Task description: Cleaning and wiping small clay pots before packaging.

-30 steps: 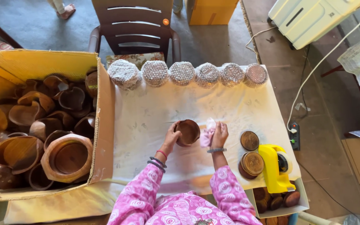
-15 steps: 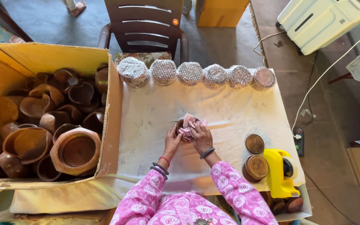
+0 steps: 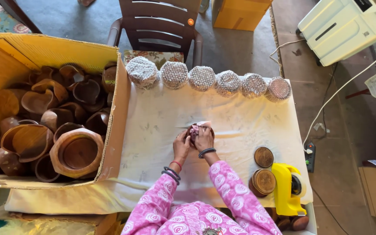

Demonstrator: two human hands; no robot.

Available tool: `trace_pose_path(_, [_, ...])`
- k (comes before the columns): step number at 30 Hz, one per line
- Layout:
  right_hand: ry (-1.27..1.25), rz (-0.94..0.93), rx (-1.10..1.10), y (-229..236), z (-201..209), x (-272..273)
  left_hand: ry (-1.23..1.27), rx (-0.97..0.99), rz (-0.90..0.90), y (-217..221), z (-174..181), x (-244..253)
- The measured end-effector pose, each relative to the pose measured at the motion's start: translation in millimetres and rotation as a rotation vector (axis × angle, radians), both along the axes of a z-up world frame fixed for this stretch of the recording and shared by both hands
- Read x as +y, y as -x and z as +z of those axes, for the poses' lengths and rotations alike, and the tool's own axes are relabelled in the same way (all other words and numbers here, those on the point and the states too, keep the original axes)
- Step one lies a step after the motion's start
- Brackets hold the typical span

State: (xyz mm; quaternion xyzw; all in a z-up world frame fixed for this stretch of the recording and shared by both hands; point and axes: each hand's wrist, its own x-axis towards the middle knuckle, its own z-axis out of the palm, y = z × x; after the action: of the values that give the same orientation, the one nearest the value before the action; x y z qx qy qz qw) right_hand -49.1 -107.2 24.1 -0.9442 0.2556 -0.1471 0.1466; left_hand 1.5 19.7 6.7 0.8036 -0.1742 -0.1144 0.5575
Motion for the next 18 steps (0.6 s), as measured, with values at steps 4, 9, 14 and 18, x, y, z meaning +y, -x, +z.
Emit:
trace_pose_path(4, [0.012,0.188,-0.116,12,0,-10,0.021,-0.053,0.059,2,8,1])
trace_pose_path(9, [0.055,0.673,0.156,22,16,-50,-0.158,-0.105,-0.157,-28,6,0])
trace_pose_path(14, [0.039,0.67,0.221,17,8,-67,-0.203,-0.123,-0.178,-8,7,-15])
trace_pose_path(18, [-0.171,0.206,0.085,-4,-2,-51,-0.11,-0.285,0.117,25,-10,-24])
